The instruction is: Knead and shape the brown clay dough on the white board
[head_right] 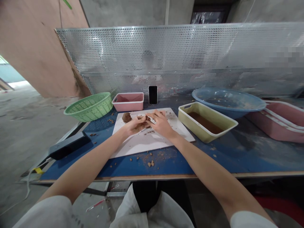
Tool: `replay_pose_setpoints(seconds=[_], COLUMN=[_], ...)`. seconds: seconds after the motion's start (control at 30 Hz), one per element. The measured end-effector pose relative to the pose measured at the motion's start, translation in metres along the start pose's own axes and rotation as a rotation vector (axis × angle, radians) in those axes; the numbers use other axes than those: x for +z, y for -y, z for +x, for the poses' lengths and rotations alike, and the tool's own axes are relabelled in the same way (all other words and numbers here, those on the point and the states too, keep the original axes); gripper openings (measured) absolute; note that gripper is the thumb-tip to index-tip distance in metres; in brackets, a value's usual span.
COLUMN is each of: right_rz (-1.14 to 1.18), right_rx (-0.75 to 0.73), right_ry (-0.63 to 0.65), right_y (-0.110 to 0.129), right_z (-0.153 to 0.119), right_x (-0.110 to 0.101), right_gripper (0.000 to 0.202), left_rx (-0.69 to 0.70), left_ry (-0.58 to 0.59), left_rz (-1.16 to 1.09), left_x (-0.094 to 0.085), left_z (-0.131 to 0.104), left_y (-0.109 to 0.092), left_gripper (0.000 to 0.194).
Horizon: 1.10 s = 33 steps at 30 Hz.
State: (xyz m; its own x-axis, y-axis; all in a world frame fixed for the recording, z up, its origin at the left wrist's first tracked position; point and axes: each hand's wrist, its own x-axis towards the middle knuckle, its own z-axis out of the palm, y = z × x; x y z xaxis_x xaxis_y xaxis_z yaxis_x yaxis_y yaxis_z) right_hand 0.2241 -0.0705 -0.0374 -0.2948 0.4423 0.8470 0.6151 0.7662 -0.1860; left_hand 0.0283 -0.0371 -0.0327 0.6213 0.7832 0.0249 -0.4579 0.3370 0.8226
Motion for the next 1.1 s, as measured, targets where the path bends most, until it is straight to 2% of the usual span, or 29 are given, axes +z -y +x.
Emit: replay_pose_setpoints(seconds=[0.27, 0.47, 0.67, 0.93, 1.1], right_rz=[-0.008, -0.011, 0.009, -0.001, -0.005], right_rx=[0.020, -0.008, 0.019, 0.006, 0.021], right_ry=[0.068, 0.125, 0.045, 0.070, 0.089], right_y=[0.0001, -0.0028, -0.0016, 0.0029, 0.0014], right_z=[0.0008, 0.0003, 0.0020, 0.0017, -0.0001], right_x=[-0.0030, -0.0031, -0.0015, -0.0023, -0.0004], right_gripper=[0.031, 0.032, 0.025, 0.028, 0.030], left_rx=[-0.009, -0.003, 0.019, 0.047, 0.052], left_ry=[-0.001, 0.004, 0.005, -0.021, -0.037], left_rz=[0.000, 0.026, -0.008, 0.068, 0.103], left_x=[-0.0047, -0.0019, 0.0043, -0.0010, -0.0007], left_z=[0.0026, 0.0007, -0.0021, 0.0017, 0.0011], left_y=[0.0007, 0.0011, -0.0004, 0.0026, 0.0014], left_gripper=[0.034, 0.037, 0.039, 0.043, 0.039])
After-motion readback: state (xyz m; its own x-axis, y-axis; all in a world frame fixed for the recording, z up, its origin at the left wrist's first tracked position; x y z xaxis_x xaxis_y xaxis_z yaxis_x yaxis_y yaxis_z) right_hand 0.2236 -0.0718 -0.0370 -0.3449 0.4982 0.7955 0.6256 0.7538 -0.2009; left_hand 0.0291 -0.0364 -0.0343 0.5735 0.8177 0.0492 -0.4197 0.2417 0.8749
